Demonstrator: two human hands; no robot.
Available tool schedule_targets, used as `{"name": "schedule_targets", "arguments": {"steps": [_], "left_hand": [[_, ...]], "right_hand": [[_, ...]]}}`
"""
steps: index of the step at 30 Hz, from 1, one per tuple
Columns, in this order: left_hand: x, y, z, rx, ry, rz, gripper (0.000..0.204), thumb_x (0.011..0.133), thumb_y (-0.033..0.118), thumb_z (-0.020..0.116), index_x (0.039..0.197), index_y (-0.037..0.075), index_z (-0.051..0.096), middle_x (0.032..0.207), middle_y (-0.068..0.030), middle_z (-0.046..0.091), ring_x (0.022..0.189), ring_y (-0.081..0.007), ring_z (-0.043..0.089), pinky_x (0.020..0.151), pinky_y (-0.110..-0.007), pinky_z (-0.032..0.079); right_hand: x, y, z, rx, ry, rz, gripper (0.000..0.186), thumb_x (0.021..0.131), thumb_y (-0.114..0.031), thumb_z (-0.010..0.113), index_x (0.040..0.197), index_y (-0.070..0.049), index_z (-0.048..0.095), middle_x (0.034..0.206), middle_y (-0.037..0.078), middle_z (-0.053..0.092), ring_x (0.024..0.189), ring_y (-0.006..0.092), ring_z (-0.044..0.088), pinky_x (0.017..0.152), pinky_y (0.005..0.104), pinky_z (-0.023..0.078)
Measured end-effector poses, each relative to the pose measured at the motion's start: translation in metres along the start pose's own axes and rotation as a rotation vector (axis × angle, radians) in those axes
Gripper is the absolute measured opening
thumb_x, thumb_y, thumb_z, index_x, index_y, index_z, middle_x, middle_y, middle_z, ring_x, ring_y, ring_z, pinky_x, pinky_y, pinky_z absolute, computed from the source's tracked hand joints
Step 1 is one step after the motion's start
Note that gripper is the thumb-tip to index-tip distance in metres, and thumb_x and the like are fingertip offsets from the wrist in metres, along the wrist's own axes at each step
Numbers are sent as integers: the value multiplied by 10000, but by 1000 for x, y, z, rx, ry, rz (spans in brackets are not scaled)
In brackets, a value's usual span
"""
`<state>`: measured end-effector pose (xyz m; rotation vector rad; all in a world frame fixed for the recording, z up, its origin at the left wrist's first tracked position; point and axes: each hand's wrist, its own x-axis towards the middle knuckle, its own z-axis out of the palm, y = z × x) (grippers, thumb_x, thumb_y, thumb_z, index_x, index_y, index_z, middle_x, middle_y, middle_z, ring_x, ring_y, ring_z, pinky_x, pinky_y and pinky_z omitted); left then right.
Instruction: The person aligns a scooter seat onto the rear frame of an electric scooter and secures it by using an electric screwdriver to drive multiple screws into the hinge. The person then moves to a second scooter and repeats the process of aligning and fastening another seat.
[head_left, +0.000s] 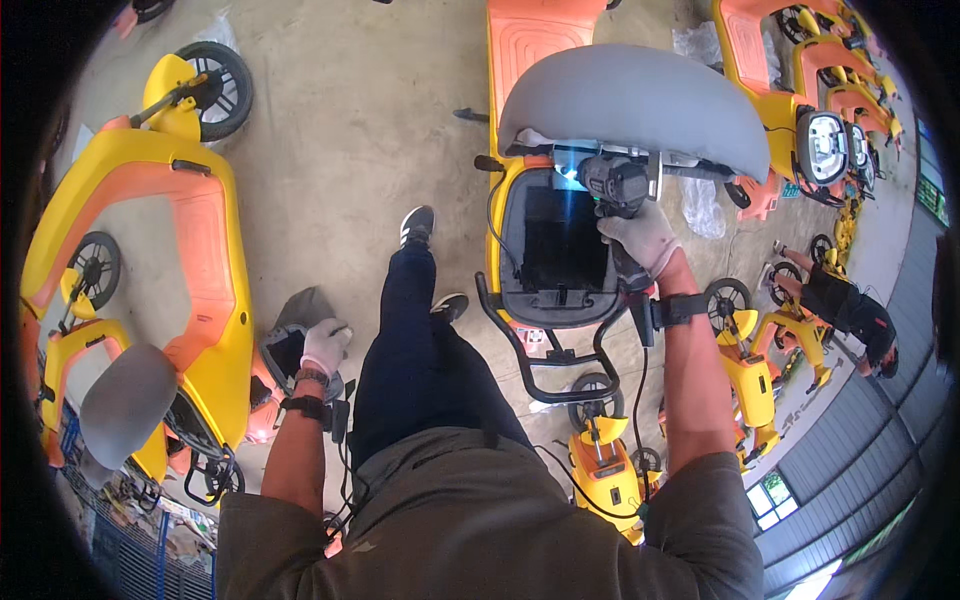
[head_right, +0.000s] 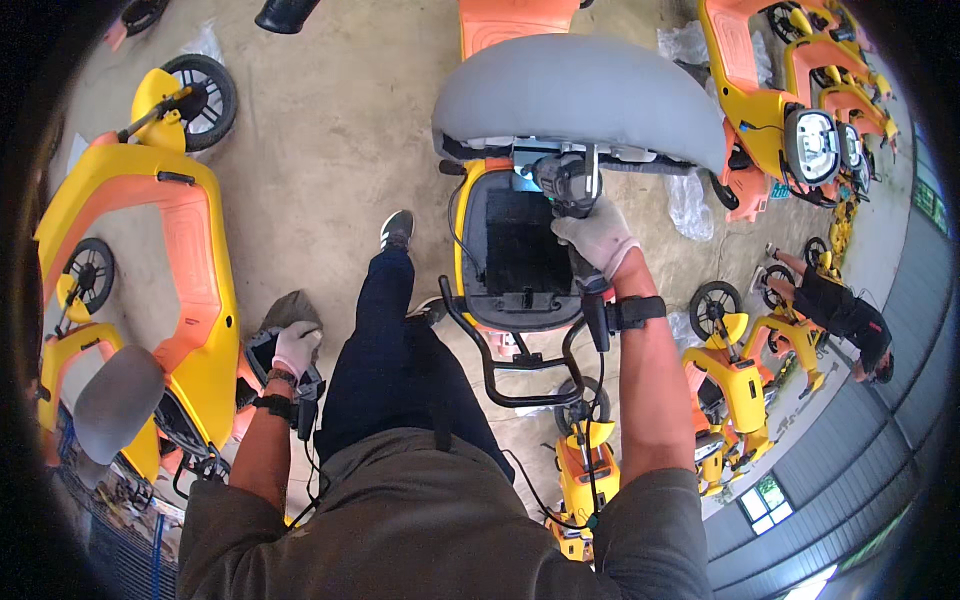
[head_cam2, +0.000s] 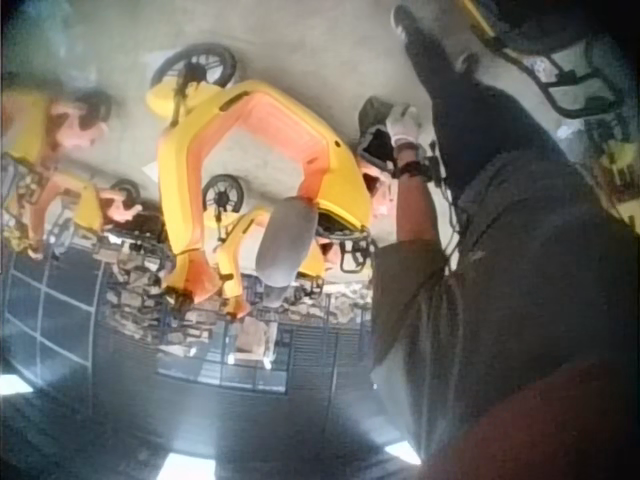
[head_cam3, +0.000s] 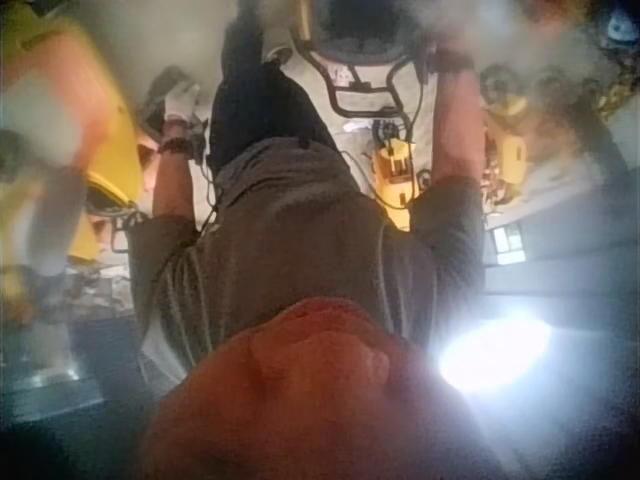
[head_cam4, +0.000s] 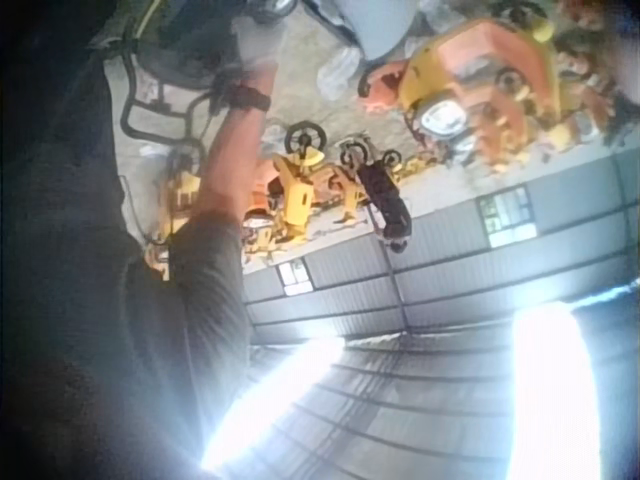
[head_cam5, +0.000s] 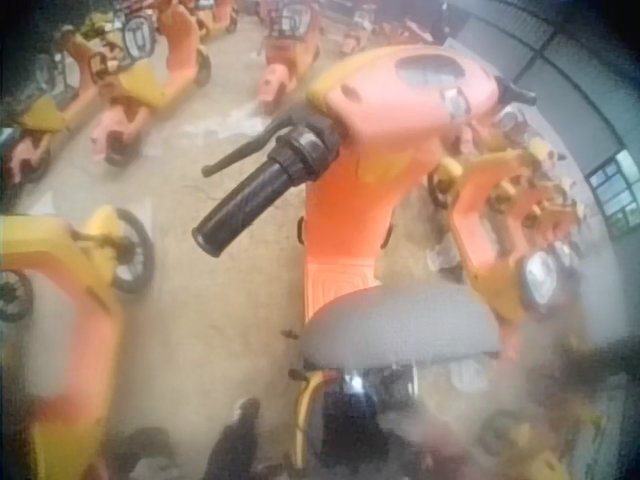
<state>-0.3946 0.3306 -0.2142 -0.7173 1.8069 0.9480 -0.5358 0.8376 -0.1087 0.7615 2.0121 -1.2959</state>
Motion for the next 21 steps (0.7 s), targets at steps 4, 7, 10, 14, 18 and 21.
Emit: {"name": "schedule_targets", "arguments": {"steps": [4, 7, 10, 14, 18, 21], "left_hand": [[4, -6, 0, -29, -11, -18, 207, 862, 115, 647, 1033, 0, 666, 740, -44, 648, 586, -119, 567, 526, -274, 461], [5, -6, 0, -50, -7, -28, 210, 862, 115, 647, 1036, 0, 665, 736, -50, 648, 581, -121, 571, 519, -275, 462], [7, -8, 1, -27, -4, 21, 219, 861, 115, 645, 1046, -2, 664, 735, -64, 650, 571, -128, 576, 514, -278, 467], [2, -5, 2, -50, -9, -21, 271, 851, 154, 647, 1057, -23, 656, 779, -77, 656, 575, -134, 583, 523, -286, 480], [-1, -2, 2, -36, -1, -8, 260, 860, 127, 640, 1080, -11, 653, 735, -81, 651, 533, -142, 577, 498, -284, 474], [1, -2, 1, -42, -21, -11, 265, 860, 130, 639, 1082, -13, 650, 739, -82, 651, 528, -144, 576, 494, -285, 473]], "right_hand": [[8, -10, -9, -128, -41, 38, 164, 769, -78, 686, 906, 3, 644, 720, 52, 641, 619, 144, 602, 582, 295, 487], [8, -11, -9, -269, -61, 39, 157, 768, -100, 686, 876, 8, 654, 735, 63, 651, 611, 140, 595, 580, 297, 481], [6, -14, -8, -212, -78, -21, 179, 749, -120, 693, 873, 6, 663, 746, 65, 653, 649, 144, 603, 617, 306, 495], [11, -28, -9, -692, -57, -68, 300, 740, -189, 675, 956, 18, 651, 832, 172, 682, 808, 295, 665, 739, 369, 523], [16, -42, -6, -1089, -104, -76, 449, 740, -238, 650, 1103, 23, 605, 985, 267, 657, 963, 408, 630, 825, 409, 523], [30, -35, -11, -1030, -166, 19, 485, 741, -207, 633, 1170, 11, 574, 1021, 257, 655, 982, 393, 633, 834, 401, 525]]}}
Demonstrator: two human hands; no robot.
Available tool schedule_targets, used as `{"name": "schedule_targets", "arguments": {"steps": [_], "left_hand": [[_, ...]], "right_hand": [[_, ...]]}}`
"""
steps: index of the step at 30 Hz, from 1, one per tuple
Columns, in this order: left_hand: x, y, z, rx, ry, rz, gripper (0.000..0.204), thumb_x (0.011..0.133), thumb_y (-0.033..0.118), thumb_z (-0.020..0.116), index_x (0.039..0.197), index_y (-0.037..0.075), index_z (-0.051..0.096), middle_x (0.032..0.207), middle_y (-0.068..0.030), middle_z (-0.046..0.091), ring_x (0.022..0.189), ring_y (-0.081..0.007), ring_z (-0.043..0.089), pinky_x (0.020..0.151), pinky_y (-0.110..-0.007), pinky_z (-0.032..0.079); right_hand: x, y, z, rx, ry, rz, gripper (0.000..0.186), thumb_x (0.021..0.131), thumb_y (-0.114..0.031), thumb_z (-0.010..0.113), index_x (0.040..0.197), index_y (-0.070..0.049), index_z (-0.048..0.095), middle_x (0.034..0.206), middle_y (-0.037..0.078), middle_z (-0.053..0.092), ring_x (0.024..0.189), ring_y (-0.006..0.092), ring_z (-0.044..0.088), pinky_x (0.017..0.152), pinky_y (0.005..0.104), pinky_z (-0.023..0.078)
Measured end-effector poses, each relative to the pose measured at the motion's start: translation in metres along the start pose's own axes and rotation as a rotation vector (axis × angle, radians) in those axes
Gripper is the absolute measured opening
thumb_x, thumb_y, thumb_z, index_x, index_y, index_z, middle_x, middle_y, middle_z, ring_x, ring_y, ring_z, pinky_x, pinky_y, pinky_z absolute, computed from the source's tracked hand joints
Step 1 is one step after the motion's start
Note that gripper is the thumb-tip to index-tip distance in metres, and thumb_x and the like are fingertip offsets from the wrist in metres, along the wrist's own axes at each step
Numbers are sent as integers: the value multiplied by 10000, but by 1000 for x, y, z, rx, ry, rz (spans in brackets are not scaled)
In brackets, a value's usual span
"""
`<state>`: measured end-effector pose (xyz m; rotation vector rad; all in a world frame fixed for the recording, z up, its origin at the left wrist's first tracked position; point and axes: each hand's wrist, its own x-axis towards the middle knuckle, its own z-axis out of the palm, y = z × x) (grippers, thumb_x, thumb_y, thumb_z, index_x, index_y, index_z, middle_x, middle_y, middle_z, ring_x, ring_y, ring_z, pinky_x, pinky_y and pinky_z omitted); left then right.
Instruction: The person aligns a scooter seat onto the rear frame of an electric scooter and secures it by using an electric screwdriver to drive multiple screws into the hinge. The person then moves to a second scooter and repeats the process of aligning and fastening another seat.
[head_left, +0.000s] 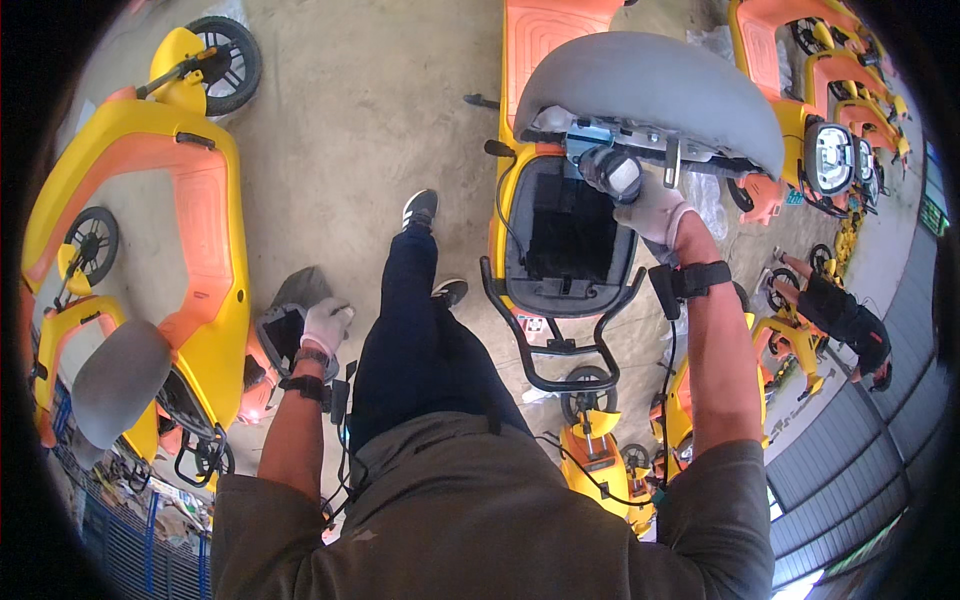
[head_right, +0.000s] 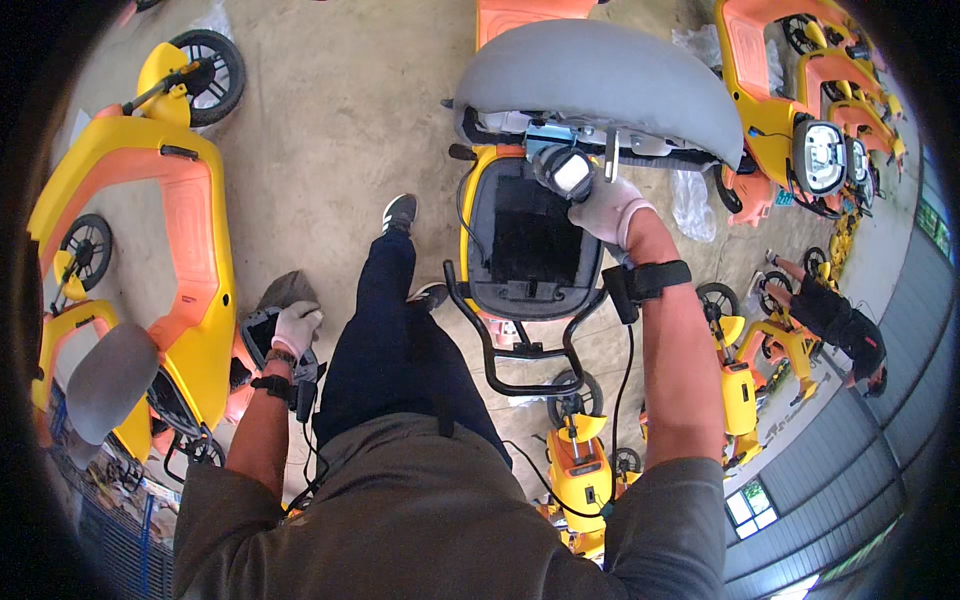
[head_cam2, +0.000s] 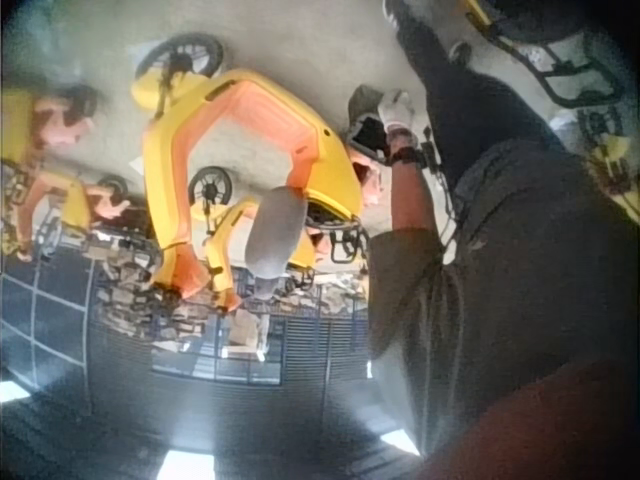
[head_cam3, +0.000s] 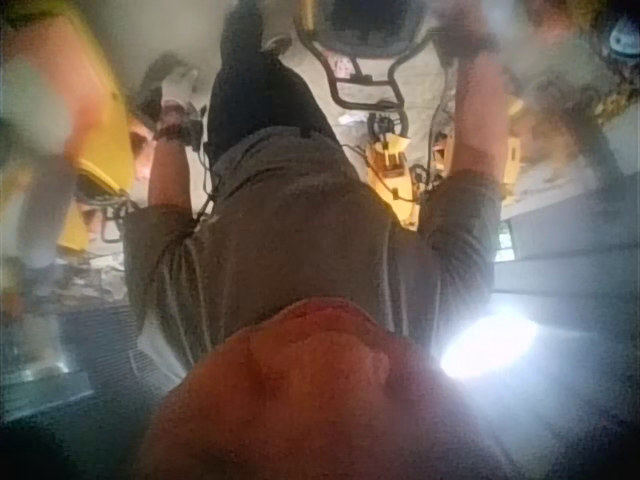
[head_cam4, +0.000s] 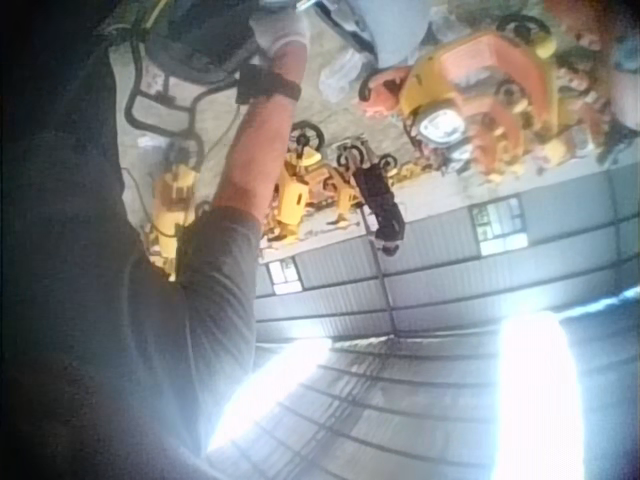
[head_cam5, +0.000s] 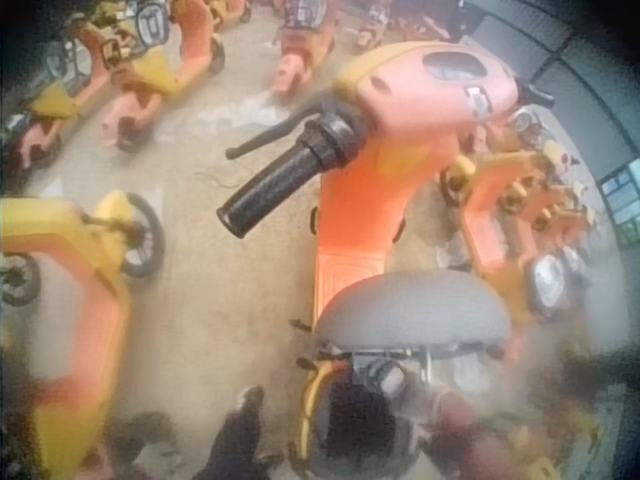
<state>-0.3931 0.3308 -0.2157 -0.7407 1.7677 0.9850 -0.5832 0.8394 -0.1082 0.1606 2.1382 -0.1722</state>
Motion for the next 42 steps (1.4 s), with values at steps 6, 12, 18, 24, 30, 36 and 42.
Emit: {"name": "schedule_targets", "arguments": {"steps": [6, 12, 18, 24, 30, 36, 42], "left_hand": [[-2, 8, 1, 1, 0, 1, 265, 857, 140, 638, 1071, -16, 652, 745, -78, 653, 533, -144, 580, 490, -289, 471], [-3, 13, -2, 5, -3, -6, 271, 855, 139, 638, 1075, -20, 650, 767, -87, 661, 541, -146, 584, 496, -288, 475], [-3, 4, -2, -24, -1, 5, 281, 850, 126, 655, 1073, -44, 641, 816, -99, 669, 613, -158, 618, 532, -298, 509], [0, 2, -5, -27, -15, -24, 288, 849, 129, 663, 1080, -41, 641, 809, -100, 669, 603, -159, 615, 519, -295, 506], [-1, -1, -6, -59, 5, -7, 285, 850, 123, 653, 1078, -46, 639, 806, -102, 670, 601, -164, 617, 503, -295, 500], [4, -10, -12, 15, -8, 14, 262, 837, 147, 629, 1042, -12, 666, 768, -94, 656, 562, -153, 604, 516, -299, 492], [-6, -42, -20, 76, 43, 61, 243, 814, 129, 654, 1019, 1, 682, 792, -86, 675, 598, -138, 617, 545, -286, 504]], "right_hand": [[1, -25, -16, -31, 55, -41, 451, 740, -79, 578, 1183, 2, 569, 1092, 260, 636, 1013, 386, 623, 835, 406, 524], [26, -10, -32, -176, -108, -70, 405, 694, -105, 609, 1078, 20, 633, 959, 256, 669, 870, 359, 665, 726, 410, 539], [-13, -20, -1, -109, 39, 43, 387, 723, -156, 604, 1091, -42, 633, 963, 212, 675, 946, 364, 647, 813, 381, 525], [8, 2, 0, 112, 89, -166, 523, 715, -124, 614, 1232, -60, 568, 1011, 221, 661, 985, 363, 632, 830, 363, 513], [0, -26, -23, -507, 143, -208, 467, 774, -68, 572, 1239, -105, 564, 1156, 197, 628, 1072, 371, 600, 893, 432, 497], [3, -10, -34, -403, 143, -295, 406, 790, -137, 592, 1196, -128, 601, 1177, 181, 622, 1068, 375, 601, 938, 429, 474], [-40, -22, -15, -144, -117, -37, 385, 775, -178, 613, 1149, -90, 590, 1043, 214, 658, 975, 374, 632, 841, 411, 514]]}}
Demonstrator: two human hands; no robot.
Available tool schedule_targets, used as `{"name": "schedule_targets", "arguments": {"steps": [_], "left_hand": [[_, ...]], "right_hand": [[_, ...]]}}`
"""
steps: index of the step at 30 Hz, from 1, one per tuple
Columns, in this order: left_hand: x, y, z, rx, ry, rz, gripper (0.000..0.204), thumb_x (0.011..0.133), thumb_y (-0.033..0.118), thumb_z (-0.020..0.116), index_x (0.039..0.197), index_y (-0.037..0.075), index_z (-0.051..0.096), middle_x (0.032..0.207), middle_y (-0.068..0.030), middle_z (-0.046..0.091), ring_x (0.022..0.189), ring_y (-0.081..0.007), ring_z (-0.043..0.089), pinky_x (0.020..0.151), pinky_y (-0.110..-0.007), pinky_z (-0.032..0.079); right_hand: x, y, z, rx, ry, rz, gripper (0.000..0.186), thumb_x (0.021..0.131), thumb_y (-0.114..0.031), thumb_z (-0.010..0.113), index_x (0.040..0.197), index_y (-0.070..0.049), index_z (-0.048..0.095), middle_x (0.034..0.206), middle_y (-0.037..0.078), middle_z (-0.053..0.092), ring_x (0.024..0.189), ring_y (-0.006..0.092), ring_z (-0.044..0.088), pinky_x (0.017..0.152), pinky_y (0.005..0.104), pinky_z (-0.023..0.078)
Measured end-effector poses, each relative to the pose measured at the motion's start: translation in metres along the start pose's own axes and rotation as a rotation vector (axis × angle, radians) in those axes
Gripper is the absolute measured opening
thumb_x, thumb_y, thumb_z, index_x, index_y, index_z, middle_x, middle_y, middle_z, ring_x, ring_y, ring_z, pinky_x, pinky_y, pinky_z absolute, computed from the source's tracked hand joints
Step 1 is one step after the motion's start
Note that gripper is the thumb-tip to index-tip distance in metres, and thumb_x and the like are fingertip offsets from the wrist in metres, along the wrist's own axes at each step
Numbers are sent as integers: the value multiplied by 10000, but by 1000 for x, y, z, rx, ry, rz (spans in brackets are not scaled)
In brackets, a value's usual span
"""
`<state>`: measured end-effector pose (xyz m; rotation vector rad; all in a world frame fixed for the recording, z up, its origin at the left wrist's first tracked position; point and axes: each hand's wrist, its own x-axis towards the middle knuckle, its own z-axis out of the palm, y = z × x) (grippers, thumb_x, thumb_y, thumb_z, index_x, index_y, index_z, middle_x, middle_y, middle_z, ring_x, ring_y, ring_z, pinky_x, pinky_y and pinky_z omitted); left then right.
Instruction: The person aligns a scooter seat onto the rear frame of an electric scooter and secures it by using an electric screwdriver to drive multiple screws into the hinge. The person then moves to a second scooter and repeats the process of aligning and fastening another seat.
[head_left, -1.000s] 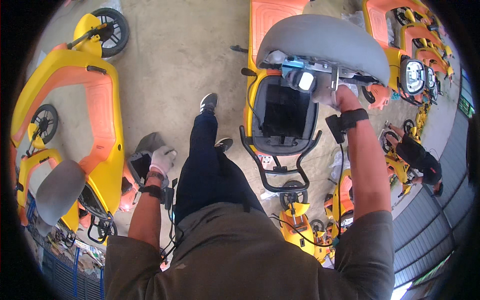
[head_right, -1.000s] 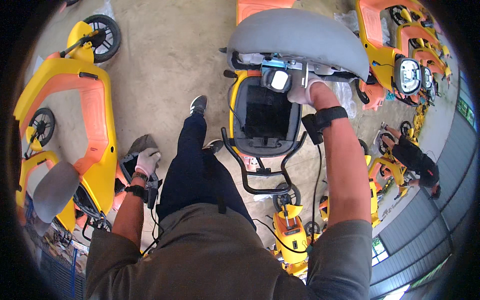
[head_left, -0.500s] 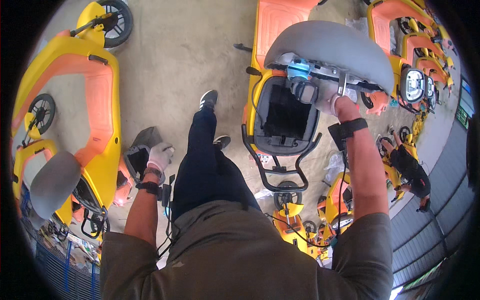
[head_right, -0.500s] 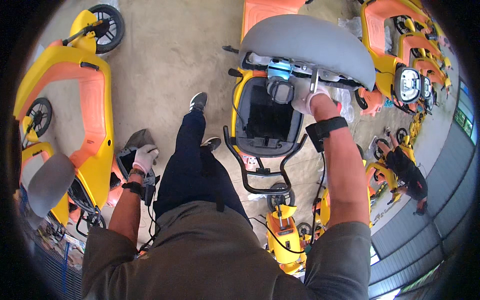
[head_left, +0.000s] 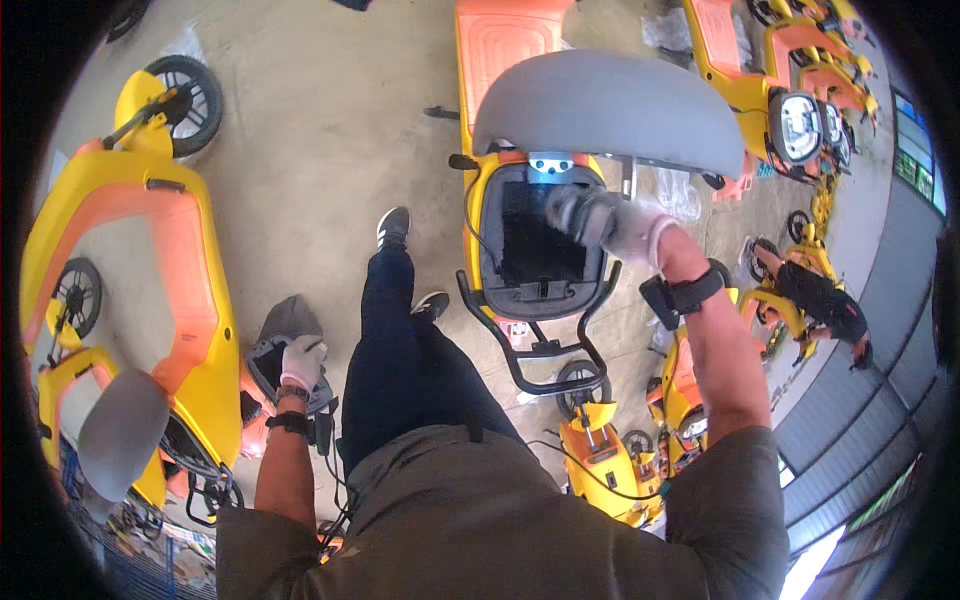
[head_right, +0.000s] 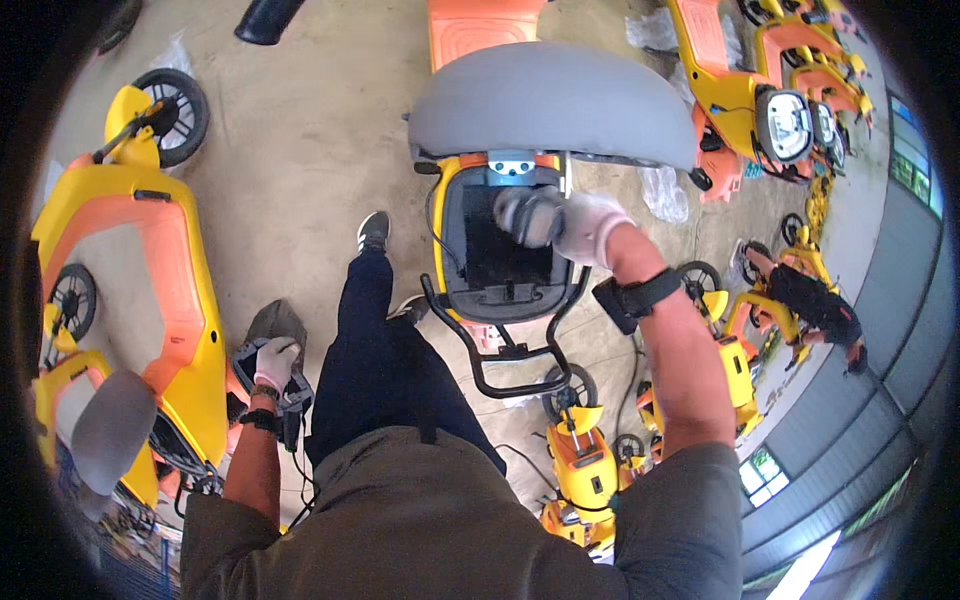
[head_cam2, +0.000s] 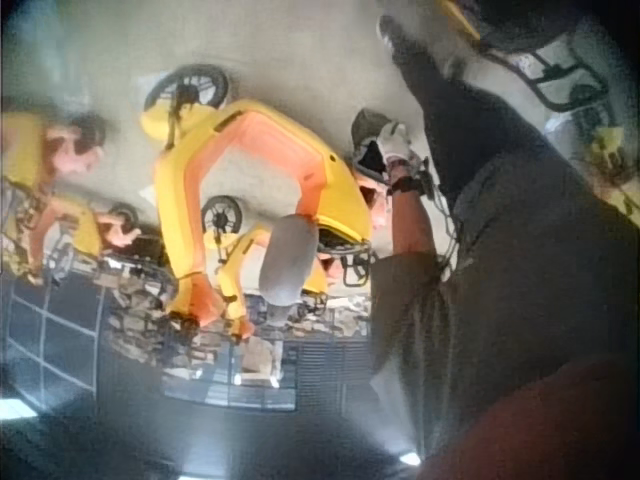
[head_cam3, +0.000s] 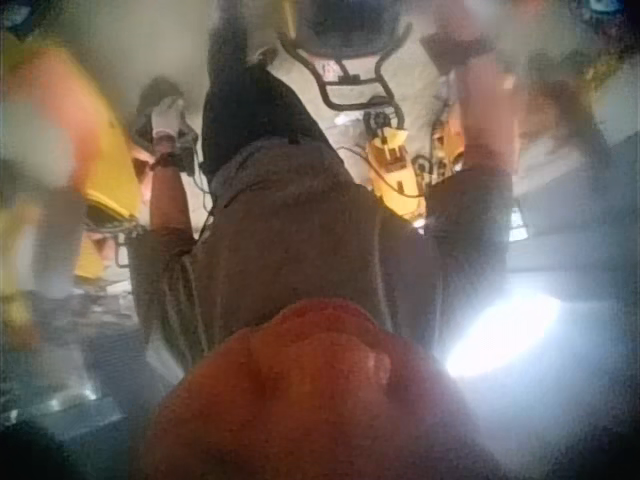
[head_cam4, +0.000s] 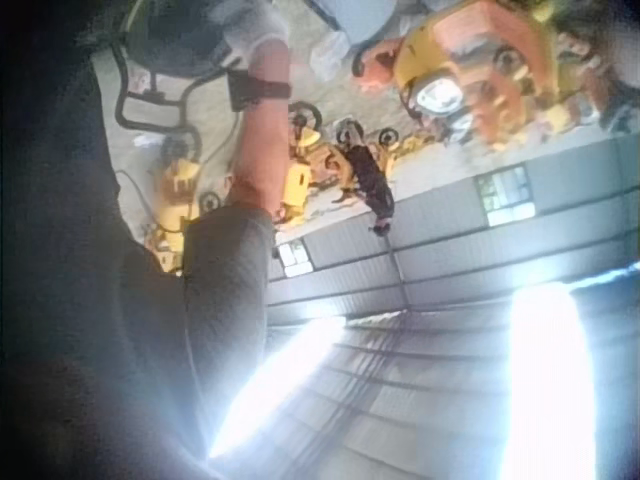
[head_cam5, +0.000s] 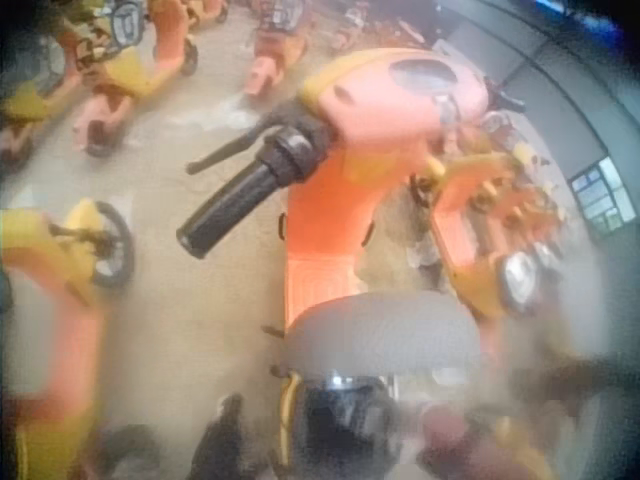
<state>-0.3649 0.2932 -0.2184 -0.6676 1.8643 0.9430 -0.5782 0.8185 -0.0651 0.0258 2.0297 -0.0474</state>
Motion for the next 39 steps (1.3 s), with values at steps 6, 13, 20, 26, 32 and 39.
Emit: {"name": "schedule_targets", "arguments": {"steps": [6, 13, 20, 26, 32, 39], "left_hand": [[6, 34, -2, 93, -37, 58, 238, 824, 130, 653, 1012, -14, 676, 792, -86, 673, 658, -149, 612, 603, -297, 497], [10, 46, -5, 125, -39, 58, 244, 832, 115, 644, 1032, -21, 673, 815, -97, 677, 693, -155, 614, 646, -296, 498], [8, 29, -1, 78, -33, -29, 260, 832, 124, 640, 1048, -18, 673, 833, -117, 687, 699, -168, 637, 654, -294, 505], [1, 40, 3, 31, -33, -52, 270, 846, 132, 623, 1073, -10, 664, 766, -79, 662, 560, -144, 590, 526, -292, 475], [3, 42, 7, 47, -40, -35, 264, 850, 129, 621, 1070, -9, 664, 746, -77, 646, 533, -135, 568, 505, -290, 462], [-1, 52, 9, 50, -67, -61, 273, 860, 130, 615, 1088, -16, 650, 735, -67, 642, 544, -129, 569, 502, -273, 462]], "right_hand": [[-11, 61, 76, 940, 276, 99, 289, 738, -75, 680, 1011, 6, 632, 863, 84, 679, 799, 193, 636, 739, 328, 515], [4, 50, 65, 1151, 297, 5, 180, 758, 2, 658, 936, -15, 638, 793, 35, 646, 711, 153, 604, 668, 306, 506], [8, 56, 74, 1223, 296, 15, 217, 751, -4, 678, 966, -8, 649, 848, 41, 667, 753, 149, 612, 706, 306, 506], [10, 51, 54, 1063, 283, 7, 202, 752, -54, 691, 950, -14, 676, 843, 55, 680, 760, 162, 622, 720, 315, 504], [11, 48, 35, 691, 296, 16, 304, 714, -181, 685, 944, 16, 661, 834, 182, 691, 810, 279, 668, 767, 359, 511], [31, 31, 1, 75, 155, 36, 431, 698, -78, 628, 1127, -62, 594, 961, 231, 666, 929, 387, 640, 810, 417, 516]]}}
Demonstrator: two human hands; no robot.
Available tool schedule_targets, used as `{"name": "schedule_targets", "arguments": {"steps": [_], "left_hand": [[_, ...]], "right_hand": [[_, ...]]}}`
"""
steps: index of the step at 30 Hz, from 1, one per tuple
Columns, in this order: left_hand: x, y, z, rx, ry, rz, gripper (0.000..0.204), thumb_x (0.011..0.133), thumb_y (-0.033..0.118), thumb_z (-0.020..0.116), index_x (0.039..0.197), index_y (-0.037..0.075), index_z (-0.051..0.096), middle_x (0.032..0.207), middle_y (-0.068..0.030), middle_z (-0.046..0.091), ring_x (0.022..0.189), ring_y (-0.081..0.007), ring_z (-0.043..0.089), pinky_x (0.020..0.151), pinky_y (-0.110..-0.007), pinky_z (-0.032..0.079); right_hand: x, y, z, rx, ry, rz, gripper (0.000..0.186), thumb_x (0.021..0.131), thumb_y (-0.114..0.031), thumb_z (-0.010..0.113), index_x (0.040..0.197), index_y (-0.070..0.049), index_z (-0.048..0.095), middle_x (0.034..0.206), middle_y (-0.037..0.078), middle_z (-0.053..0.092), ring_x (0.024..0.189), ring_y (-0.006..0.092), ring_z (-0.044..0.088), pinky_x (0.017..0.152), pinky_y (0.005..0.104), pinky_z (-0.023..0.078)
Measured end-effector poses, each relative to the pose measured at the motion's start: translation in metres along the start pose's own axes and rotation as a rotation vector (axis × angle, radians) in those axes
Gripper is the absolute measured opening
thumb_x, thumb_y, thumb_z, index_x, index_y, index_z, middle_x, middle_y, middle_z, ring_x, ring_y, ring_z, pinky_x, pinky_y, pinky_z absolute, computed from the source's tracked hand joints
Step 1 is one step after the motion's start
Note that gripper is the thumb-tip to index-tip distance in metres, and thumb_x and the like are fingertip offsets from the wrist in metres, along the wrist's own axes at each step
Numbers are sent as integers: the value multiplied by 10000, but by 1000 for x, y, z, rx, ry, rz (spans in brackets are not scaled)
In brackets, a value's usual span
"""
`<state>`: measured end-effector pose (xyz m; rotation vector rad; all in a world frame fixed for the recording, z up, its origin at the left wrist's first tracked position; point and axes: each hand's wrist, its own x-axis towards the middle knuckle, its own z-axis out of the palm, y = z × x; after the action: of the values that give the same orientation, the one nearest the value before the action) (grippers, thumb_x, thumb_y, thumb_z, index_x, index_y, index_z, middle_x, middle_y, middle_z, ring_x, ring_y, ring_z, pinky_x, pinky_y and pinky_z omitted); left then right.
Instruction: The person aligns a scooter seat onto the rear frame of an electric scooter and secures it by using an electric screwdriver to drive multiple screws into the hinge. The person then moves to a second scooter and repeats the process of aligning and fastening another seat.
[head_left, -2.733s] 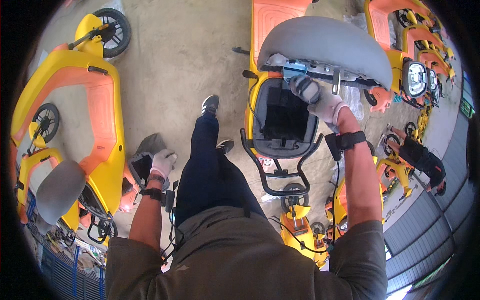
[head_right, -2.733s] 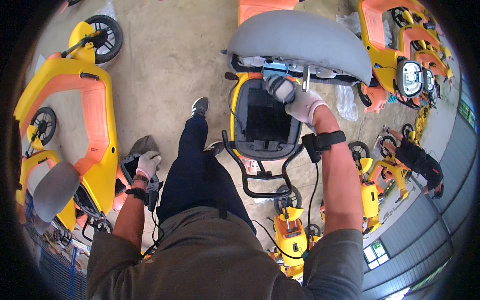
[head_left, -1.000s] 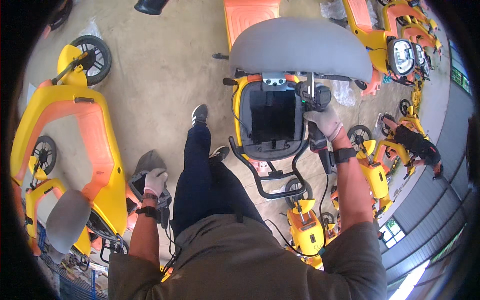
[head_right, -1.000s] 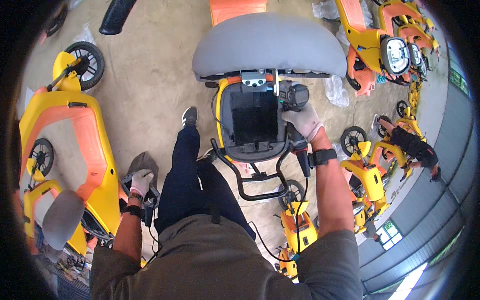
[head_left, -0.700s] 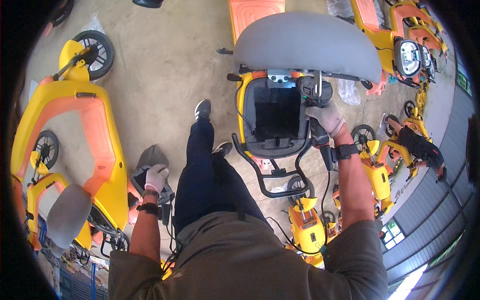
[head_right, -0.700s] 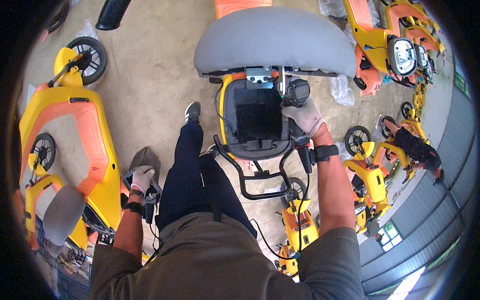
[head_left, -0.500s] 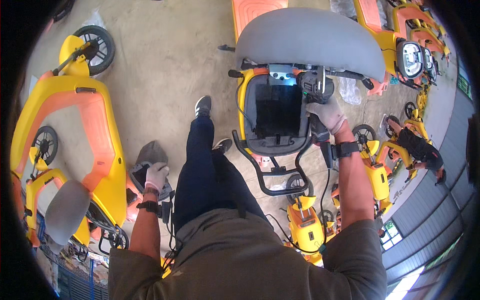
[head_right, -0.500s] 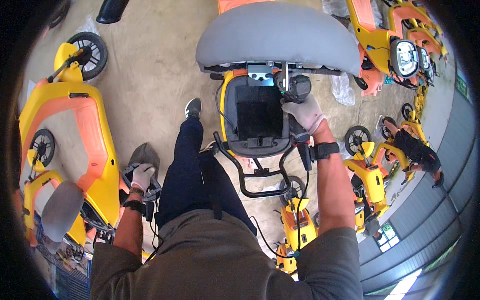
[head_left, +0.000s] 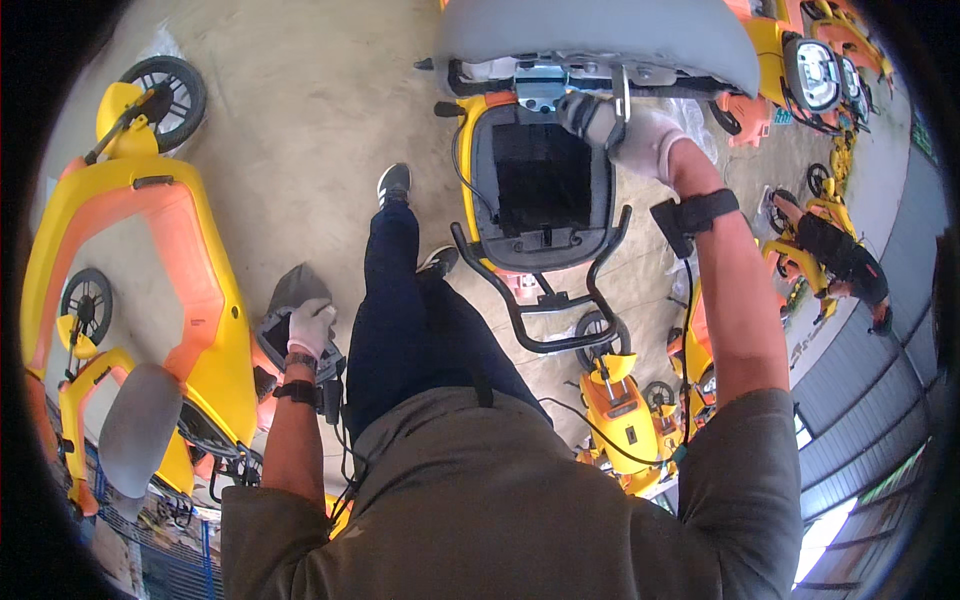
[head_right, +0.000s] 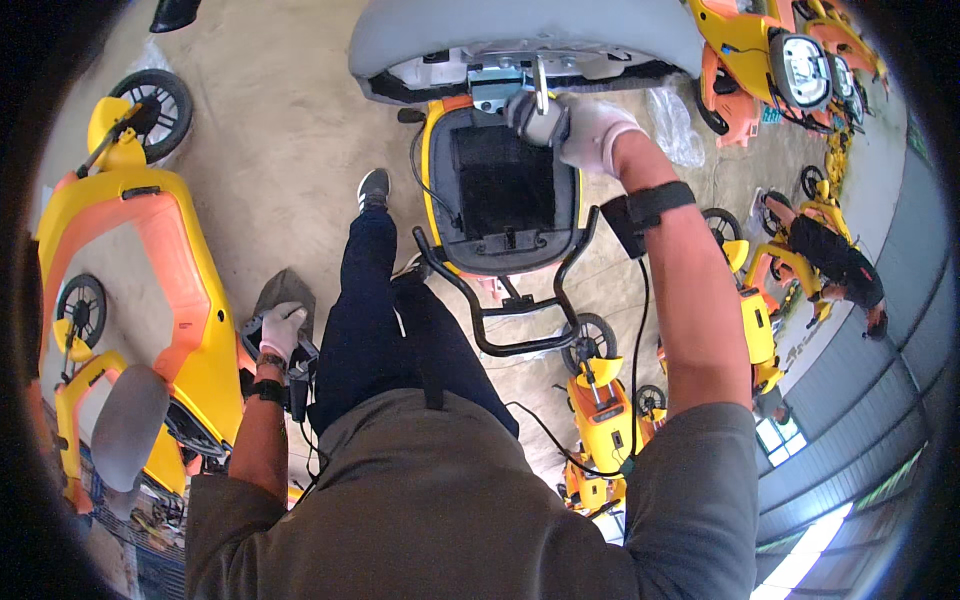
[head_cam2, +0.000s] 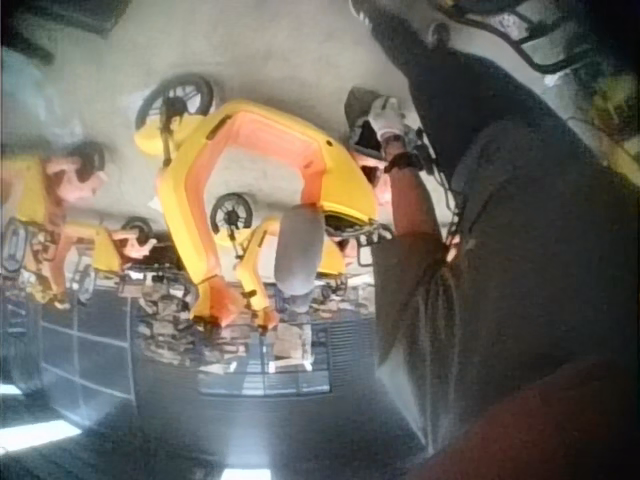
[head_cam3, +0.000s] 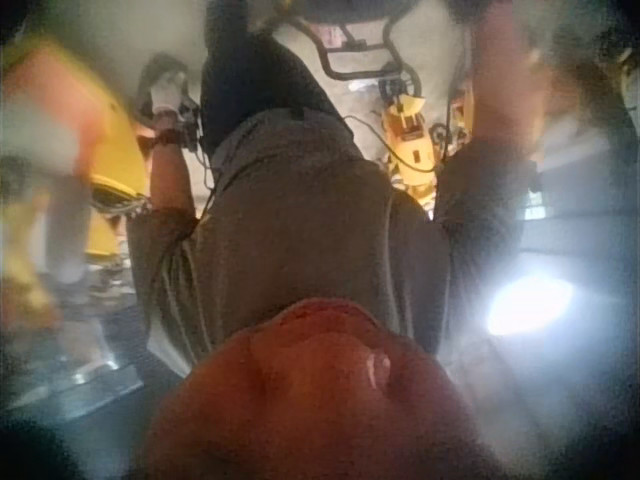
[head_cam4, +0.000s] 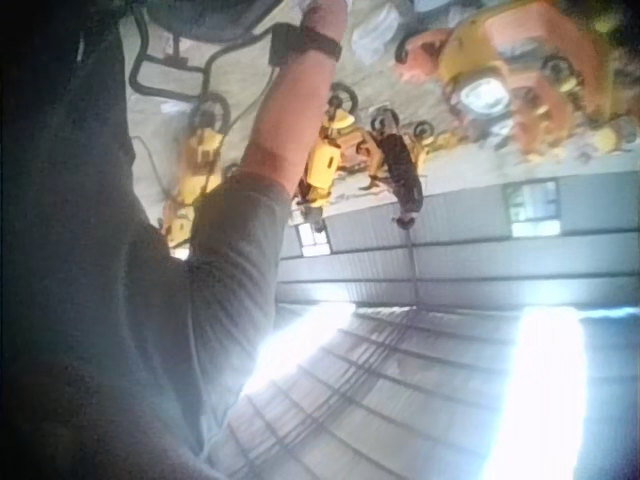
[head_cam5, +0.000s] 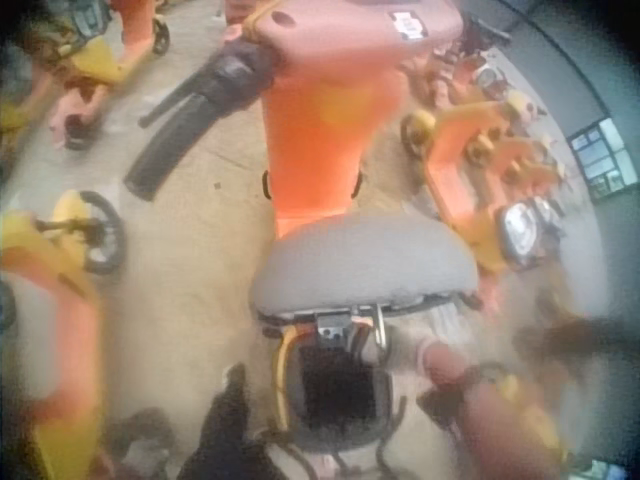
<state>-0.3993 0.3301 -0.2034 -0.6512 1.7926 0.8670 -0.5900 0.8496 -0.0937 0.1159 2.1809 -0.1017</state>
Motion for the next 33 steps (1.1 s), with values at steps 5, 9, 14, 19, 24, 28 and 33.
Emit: {"name": "schedule_targets", "arguments": {"steps": [5, 9, 14, 19, 24, 28, 33], "left_hand": [[6, 4, 2, -39, -13, 95, 259, 871, 128, 609, 1090, -4, 650, 717, -44, 621, 528, -113, 546, 478, -266, 445], [5, -4, -2, 0, 1, 72, 251, 862, 131, 622, 1069, -5, 661, 785, -82, 661, 629, -158, 610, 583, -290, 498], [21, -39, -6, 126, 71, 190, 256, 822, 139, 656, 1017, -25, 683, 992, -161, 695, 963, -241, 650, 884, -317, 479], [12, -41, -10, 81, 91, 100, 283, 812, 137, 663, 1041, -28, 677, 983, -161, 697, 896, -230, 663, 823, -316, 501], [21, -118, -5, 5, 171, 203, 232, 884, 138, 627, 1070, 3, 665, 748, -17, 641, 512, -93, 541, 451, -242, 429], [-21, -114, 22, -59, 170, 141, 197, 885, 133, 639, 1043, 20, 672, 774, -5, 648, 589, -80, 560, 524, -245, 463], [-57, -166, 92, -255, 155, 44, 172, 864, 109, 640, 1005, 12, 658, 717, -52, 628, 479, -135, 543, 444, -287, 450]], "right_hand": [[-1, 27, 22, 141, 95, 19, 353, 689, -240, 699, 949, -5, 662, 820, 218, 672, 783, 364, 659, 716, 397, 523], [-11, -10, -1, -2, 35, 42, 332, 709, -128, 616, 1018, -20, 672, 957, 239, 670, 942, 376, 646, 809, 398, 518], [-14, -12, -6, -190, 55, -30, 372, 712, -76, 616, 1083, -69, 650, 987, 207, 676, 960, 358, 649, 795, 415, 527], [7, 5, -33, -196, -8, -185, 287, 731, -134, 627, 980, 2, 667, 908, 218, 678, 835, 347, 661, 743, 395, 526], [-41, 9, -24, 15, 233, -305, 353, 695, -134, 677, 1011, 22, 655, 861, 200, 686, 767, 290, 656, 725, 379, 522], [-124, 69, 59, 536, 291, -139, 328, 703, -87, 686, 1017, -1, 646, 819, 57, 665, 703, 156, 610, 652, 319, 511], [-228, 155, 242, 945, 20, 192, 195, 752, -176, 691, 882, -31, 687, 831, 55, 676, 696, 137, 623, 658, 315, 517]]}}
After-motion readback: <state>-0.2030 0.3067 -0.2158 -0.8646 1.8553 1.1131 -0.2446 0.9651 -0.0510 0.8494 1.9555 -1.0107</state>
